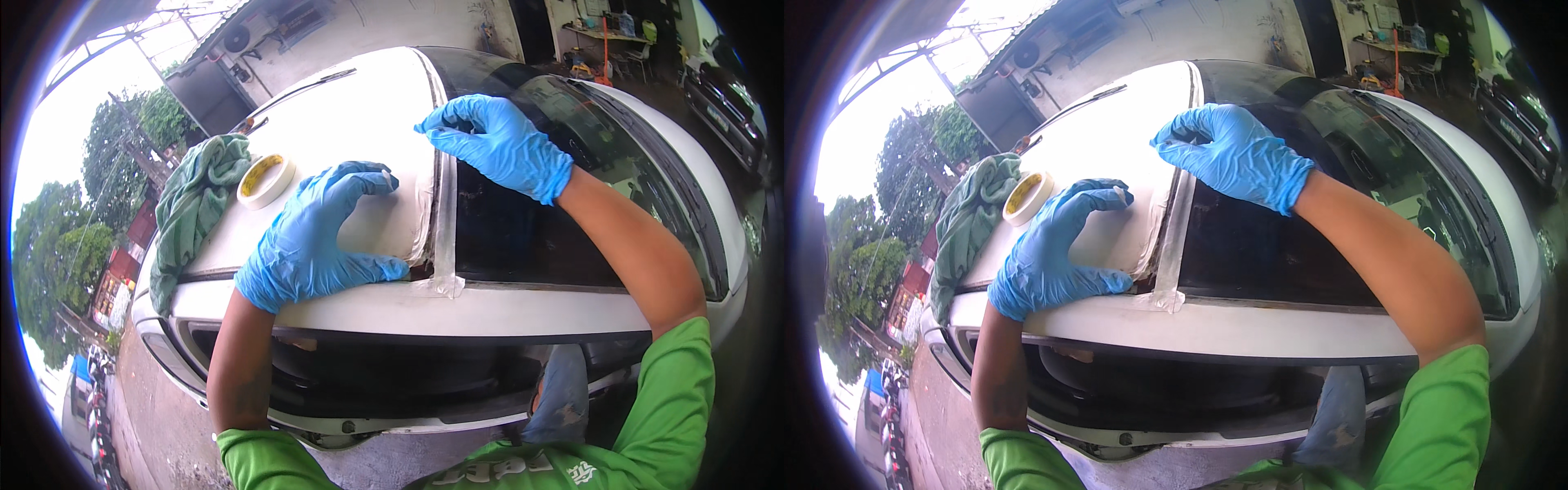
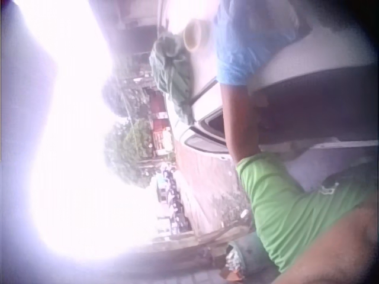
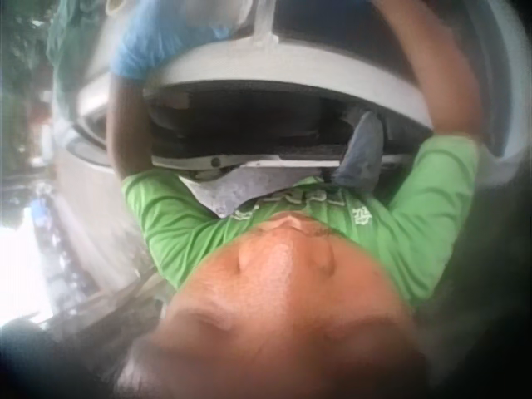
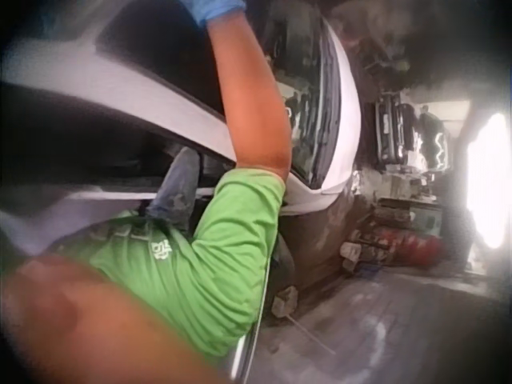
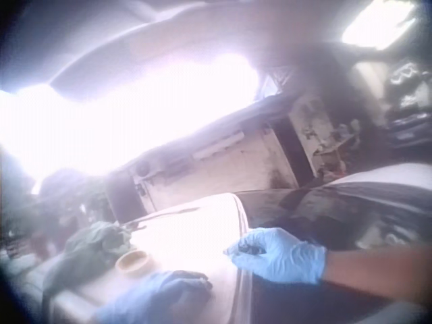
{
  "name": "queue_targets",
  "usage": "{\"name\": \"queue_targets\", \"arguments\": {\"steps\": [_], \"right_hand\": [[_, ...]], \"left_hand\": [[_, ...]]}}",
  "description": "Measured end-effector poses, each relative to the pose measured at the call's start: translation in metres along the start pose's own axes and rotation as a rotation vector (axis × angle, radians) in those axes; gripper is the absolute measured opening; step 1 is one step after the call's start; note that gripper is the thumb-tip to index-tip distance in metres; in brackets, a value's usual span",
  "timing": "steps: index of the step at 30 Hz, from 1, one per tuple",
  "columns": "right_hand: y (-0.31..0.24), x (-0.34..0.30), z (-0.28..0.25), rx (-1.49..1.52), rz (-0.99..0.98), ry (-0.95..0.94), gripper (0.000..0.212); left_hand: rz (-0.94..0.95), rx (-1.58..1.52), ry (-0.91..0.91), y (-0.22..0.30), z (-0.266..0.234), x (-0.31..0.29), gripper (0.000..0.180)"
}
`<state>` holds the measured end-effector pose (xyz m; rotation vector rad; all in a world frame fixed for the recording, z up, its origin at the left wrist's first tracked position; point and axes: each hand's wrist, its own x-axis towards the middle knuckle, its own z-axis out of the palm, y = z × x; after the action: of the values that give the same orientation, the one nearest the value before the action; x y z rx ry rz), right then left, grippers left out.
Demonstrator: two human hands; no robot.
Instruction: The person applies masking tape along the edge of a car's windshield. They smooth the tape, tear off sections, and continue applying it around the perimeter of the glass.
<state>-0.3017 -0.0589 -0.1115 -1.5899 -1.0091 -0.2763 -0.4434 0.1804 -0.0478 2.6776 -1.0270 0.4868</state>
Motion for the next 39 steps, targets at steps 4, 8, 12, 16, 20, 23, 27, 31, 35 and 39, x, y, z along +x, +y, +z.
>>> {"name": "queue_targets", "arguments": {"steps": [4,8,12,16,20,23,27,31,35,39], "right_hand": [[0.008,0.001,0.002,-0.265,-0.101,0.096,0.028],[0.017,-0.004,0.003,-0.215,-0.305,0.09,0.033],[-0.013,-0.014,0.012,-0.067,-0.332,-0.136,0.045],[-0.08,-0.049,0.024,-0.542,-0.287,-0.337,0.069],[-0.093,-0.07,0.014,-0.503,-0.331,-0.468,0.072],[-0.104,-0.052,0.004,-0.411,-0.156,-0.552,0.081],[-0.088,-0.058,0.005,-0.32,-0.351,-0.486,0.082],[-0.076,-0.065,0.009,-0.035,-0.188,-0.488,0.077],[-0.045,-0.053,-0.002,-0.022,-0.255,-0.153,0.044],[-0.023,-0.05,-0.002,-0.107,-0.383,0.019,0.049]], "left_hand": [[0.037,0.003,0.018,-0.009,0.007,0.0,0.072],[0.072,0.001,0.056,0.005,0.0,0.003,0.058],[0.106,0.034,0.34,-0.008,0.003,0.001,0.038],[0.087,0.091,0.399,-0.017,-0.001,-0.006,0.033],[0.085,0.053,0.37,-0.017,0.005,-0.001,0.033],[0.098,0.067,0.359,-0.015,0.002,-0.005,0.033],[0.161,0.045,0.375,-0.022,0.005,-0.003,0.034],[0.033,0.029,0.26,-0.011,0.0,-0.003,0.042],[0.049,0.021,0.204,-0.021,0.006,-0.003,0.062],[0.078,0.108,0.146,-0.004,0.005,0.003,0.078]]}}
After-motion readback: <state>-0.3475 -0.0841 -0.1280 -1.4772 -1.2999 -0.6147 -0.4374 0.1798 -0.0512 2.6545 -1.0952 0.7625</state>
